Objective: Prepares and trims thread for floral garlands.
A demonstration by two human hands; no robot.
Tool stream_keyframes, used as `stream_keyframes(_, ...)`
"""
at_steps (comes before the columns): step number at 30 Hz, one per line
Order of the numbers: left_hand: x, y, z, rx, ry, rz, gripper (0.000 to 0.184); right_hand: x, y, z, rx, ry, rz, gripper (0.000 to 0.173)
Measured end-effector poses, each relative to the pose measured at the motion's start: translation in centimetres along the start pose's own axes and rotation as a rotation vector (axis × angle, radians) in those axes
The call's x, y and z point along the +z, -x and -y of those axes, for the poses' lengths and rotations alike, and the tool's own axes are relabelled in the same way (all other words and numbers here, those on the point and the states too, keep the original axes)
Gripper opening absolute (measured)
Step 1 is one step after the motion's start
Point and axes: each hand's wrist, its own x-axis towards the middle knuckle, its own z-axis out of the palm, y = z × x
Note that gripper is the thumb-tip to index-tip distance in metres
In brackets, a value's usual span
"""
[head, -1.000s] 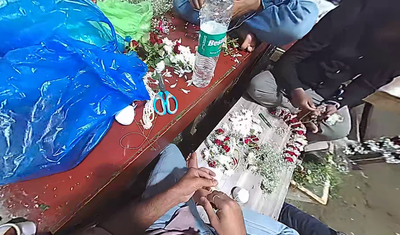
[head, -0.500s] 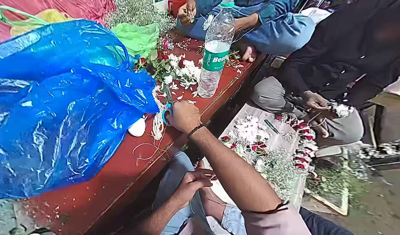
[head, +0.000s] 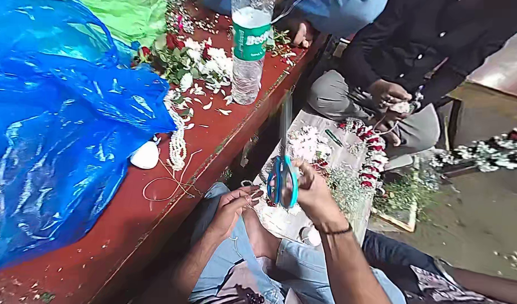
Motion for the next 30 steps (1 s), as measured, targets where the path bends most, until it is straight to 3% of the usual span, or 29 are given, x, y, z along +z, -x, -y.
stream_keyframes(2,0.6,-0.8,-0.4,0.02,0.034,0.044,0.028,-0.8,4.7,-2.9,0.0,-0.108,0.05,0.092)
stream_keyframes(3,0.8,-1.0,-0.6,0.024,0.06,0.064,0.028,-0.8,7.1,-4.5,0.017,-0.158,0.057,0.097)
stream_keyframes(8,1.7,-2.0,-0.8,-0.006,0.212,0.138,0.027,-0.7,15.2,-9.5,0.078,-0.229,0.097,0.08)
stream_keyframes(10,2.3,-2.2,-0.9,-0.061,0.292,0.148,0.028,-0.4,16.7,-9.9,0.081,-0.223,0.119,0.084)
stream_keyframes(12,3.0,-2.4,-1.0,-0.104,0.335,0.157,0.03,-0.3,17.2,-10.2,0.079,-0.208,0.145,0.09)
stream_keyframes(16,3.5,-2.2,-1.1,-0.088,0.286,0.219,0.023,-0.1,16.9,-10.9,0.07,-0.241,0.151,0.076)
stream_keyframes(18,3.5,-2.0,-1.1,-0.057,0.196,0.285,0.02,0.2,16.2,-10.9,0.036,-0.264,0.135,0.078)
stream_keyframes(20,3.3,-1.9,-0.9,0.005,0.001,0.356,0.018,0.6,14.9,-10.7,-0.002,-0.281,0.101,0.086)
stream_keyframes(24,4.0,-1.4,0.0,0.205,-0.495,0.433,0.029,1.0,13.1,-10.5,-0.034,-0.336,0.009,0.085)
stream_keyframes(27,4.1,-1.5,0.0,0.276,-0.618,0.448,0.03,1.4,12.8,-11.2,-0.068,-0.401,-0.011,0.075)
stream_keyframes(30,4.3,-1.0,0.6,0.227,-0.611,0.54,0.03,1.6,13.4,-10.5,-0.055,-0.466,-0.072,0.045)
